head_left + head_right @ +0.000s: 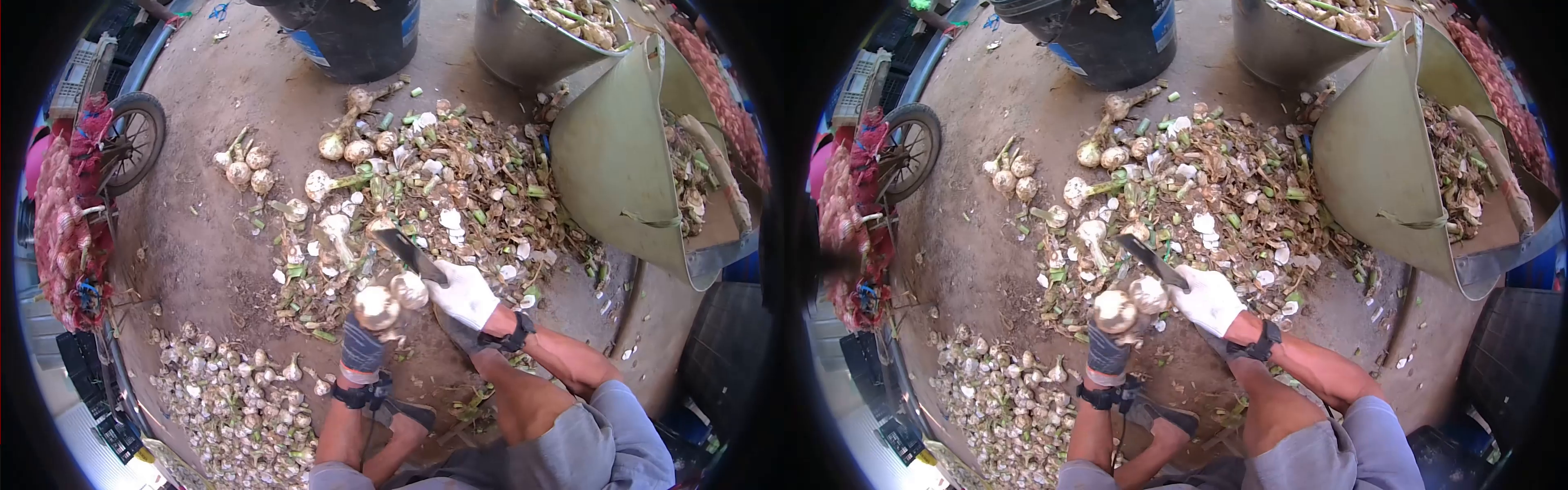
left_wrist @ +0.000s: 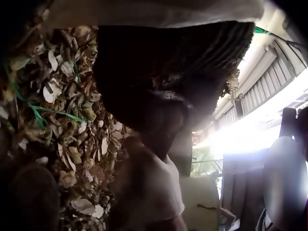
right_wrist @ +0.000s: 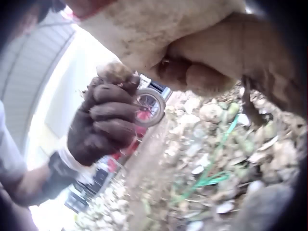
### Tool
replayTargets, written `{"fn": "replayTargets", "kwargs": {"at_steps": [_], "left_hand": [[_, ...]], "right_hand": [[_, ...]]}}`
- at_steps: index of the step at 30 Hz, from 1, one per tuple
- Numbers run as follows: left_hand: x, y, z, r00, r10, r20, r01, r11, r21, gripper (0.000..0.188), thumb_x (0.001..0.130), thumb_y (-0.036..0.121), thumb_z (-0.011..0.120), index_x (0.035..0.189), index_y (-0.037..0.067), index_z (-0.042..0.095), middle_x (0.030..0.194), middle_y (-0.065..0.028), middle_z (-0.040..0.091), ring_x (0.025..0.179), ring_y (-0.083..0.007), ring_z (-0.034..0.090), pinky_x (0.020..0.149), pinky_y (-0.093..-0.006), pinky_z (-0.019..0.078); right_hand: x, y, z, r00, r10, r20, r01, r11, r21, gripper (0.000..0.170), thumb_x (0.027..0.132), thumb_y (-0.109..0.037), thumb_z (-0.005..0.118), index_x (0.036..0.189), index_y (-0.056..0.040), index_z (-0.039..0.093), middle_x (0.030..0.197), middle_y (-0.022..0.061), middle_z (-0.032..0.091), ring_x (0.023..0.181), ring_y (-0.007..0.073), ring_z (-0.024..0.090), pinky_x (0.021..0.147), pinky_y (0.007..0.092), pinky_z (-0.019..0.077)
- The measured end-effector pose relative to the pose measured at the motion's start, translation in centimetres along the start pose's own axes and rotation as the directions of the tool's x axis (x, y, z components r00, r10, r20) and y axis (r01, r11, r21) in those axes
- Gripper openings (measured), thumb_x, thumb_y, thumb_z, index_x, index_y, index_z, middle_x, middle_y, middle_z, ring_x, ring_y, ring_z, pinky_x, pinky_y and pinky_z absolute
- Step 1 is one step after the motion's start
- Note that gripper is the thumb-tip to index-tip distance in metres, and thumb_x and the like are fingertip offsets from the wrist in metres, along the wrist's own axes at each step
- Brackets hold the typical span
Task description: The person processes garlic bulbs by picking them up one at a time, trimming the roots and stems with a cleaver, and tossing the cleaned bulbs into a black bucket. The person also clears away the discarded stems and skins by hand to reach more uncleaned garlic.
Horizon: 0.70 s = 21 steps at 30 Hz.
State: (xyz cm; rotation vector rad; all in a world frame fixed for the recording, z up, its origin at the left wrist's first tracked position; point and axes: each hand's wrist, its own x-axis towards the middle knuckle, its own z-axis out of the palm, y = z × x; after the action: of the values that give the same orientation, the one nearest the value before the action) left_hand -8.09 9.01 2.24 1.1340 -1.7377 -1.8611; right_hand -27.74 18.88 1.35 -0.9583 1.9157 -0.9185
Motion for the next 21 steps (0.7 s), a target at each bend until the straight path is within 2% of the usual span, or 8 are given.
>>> {"fn": "replayTargets", "kwargs": {"at_steps": [2, 4, 7, 8, 10, 16, 18, 21], "left_hand": [[1.4, -1.0, -0.5, 0.948, 0.302, 0.096, -0.307, 0.798, 0.519, 0.038, 0.088, 0.027, 0.074, 0.116, 0.003, 0.066, 0.11, -0.012, 0.068, 0.092, -0.0252, 0.068, 0.083, -0.0387, 0.057], [1.4, 0.9, -1.4, 0.929, 0.255, 0.269, -0.371, 0.635, 0.678, 0.043, 0.086, 0.03, 0.075, 0.118, 0.002, 0.065, 0.111, -0.0137, 0.068, 0.098, -0.0271, 0.067, 0.092, -0.0412, 0.0553], [-1.3, -4.2, -3.7, 0.977, -0.055, 0.204, 0.026, 0.99, 0.142, 0.042, 0.088, 0.02, 0.073, 0.126, 0.005, 0.061, 0.11, -0.0061, 0.068, 0.094, -0.0182, 0.067, 0.083, -0.0334, 0.0567], [-2.0, -4.2, -3.4, 0.978, -0.059, 0.201, 0.03, 0.989, 0.143, 0.042, 0.088, 0.02, 0.073, 0.126, 0.005, 0.061, 0.11, -0.0061, 0.068, 0.094, -0.0182, 0.067, 0.083, -0.0334, 0.0567], [-3.1, -3.3, -1.2, 0.899, -0.396, 0.188, 0.42, 0.652, -0.631, 0.049, 0.089, 0.031, 0.078, 0.129, 0.009, 0.059, 0.113, -0.0049, 0.067, 0.093, -0.0187, 0.068, 0.082, -0.0352, 0.0591], [-2.2, 0.0, -0.1, 0.934, -0.328, 0.139, 0.318, 0.589, -0.743, 0.043, 0.095, 0.037, 0.071, 0.124, 0.008, 0.057, 0.11, -0.0061, 0.065, 0.089, -0.0237, 0.066, 0.075, -0.0386, 0.0586], [-1.7, 2.4, -3.4, 0.932, -0.347, 0.104, 0.231, 0.348, -0.909, 0.046, 0.09, 0.038, 0.077, 0.12, 0.007, 0.06, 0.101, -0.0068, 0.066, 0.083, -0.0201, 0.064, 0.069, -0.0355, 0.0568], [-3.8, 3.2, -15.6, 0.942, -0.152, -0.3, -0.202, 0.46, -0.865, 0.05, 0.092, 0.047, 0.072, 0.117, 0.006, 0.06, 0.096, -0.0042, 0.063, 0.079, -0.014, 0.058, 0.072, -0.0284, 0.0536]], "right_hand": [[-0.2, 0.0, 0.3, 0.998, 0.056, -0.016, -0.055, 0.998, 0.032, 0.017, 0.093, -0.022, 0.057, 0.097, -0.0078, 0.065, 0.076, 0.0183, 0.065, 0.07, 0.0382, 0.067, 0.061, 0.0439, 0.0509], [-0.5, -0.2, 0.5, 0.998, 0.021, -0.054, -0.021, 1.0, -0.002, 0.015, 0.093, -0.02, 0.058, 0.098, -0.0081, 0.066, 0.076, 0.0176, 0.066, 0.07, 0.0378, 0.067, 0.061, 0.0436, 0.0517], [-1.1, 0.1, 1.2, 0.98, -0.153, -0.128, 0.143, 0.986, -0.081, 0.015, 0.09, -0.017, 0.06, 0.1, -0.0093, 0.068, 0.076, 0.0158, 0.066, 0.07, 0.0365, 0.067, 0.062, 0.043, 0.0539], [-1.2, 0.2, 1.6, 0.942, -0.29, -0.167, 0.27, 0.954, -0.128, 0.016, 0.088, -0.015, 0.061, 0.101, -0.0102, 0.069, 0.077, 0.0146, 0.067, 0.071, 0.0357, 0.068, 0.063, 0.0426, 0.0552], [-1.8, -0.5, 1.0, 0.942, -0.321, -0.095, 0.299, 0.935, -0.19, 0.023, 0.084, -0.013, 0.063, 0.106, -0.012, 0.07, 0.08, 0.0128, 0.067, 0.073, 0.0343, 0.068, 0.066, 0.0413, 0.0563], [-1.2, -1.5, 0.4, 0.956, -0.291, 0.03, 0.29, 0.929, -0.229, 0.015, 0.085, -0.016, 0.064, 0.099, -0.0113, 0.069, 0.08, 0.014, 0.067, 0.075, 0.035, 0.068, 0.066, 0.0433, 0.0547], [0.3, 2.8, 2.1, 0.965, -0.199, 0.17, 0.246, 0.913, -0.325, 0.017, 0.088, -0.018, 0.061, 0.099, -0.0107, 0.072, 0.081, 0.0143, 0.068, 0.074, 0.0361, 0.068, 0.065, 0.0431, 0.0548], [-0.5, 3.7, 0.9, 0.983, -0.179, 0.026, 0.18, 0.949, -0.257, 0.016, 0.09, -0.021, 0.062, 0.099, -0.0105, 0.07, 0.079, 0.0144, 0.068, 0.076, 0.0354, 0.069, 0.068, 0.0441, 0.0557]]}}
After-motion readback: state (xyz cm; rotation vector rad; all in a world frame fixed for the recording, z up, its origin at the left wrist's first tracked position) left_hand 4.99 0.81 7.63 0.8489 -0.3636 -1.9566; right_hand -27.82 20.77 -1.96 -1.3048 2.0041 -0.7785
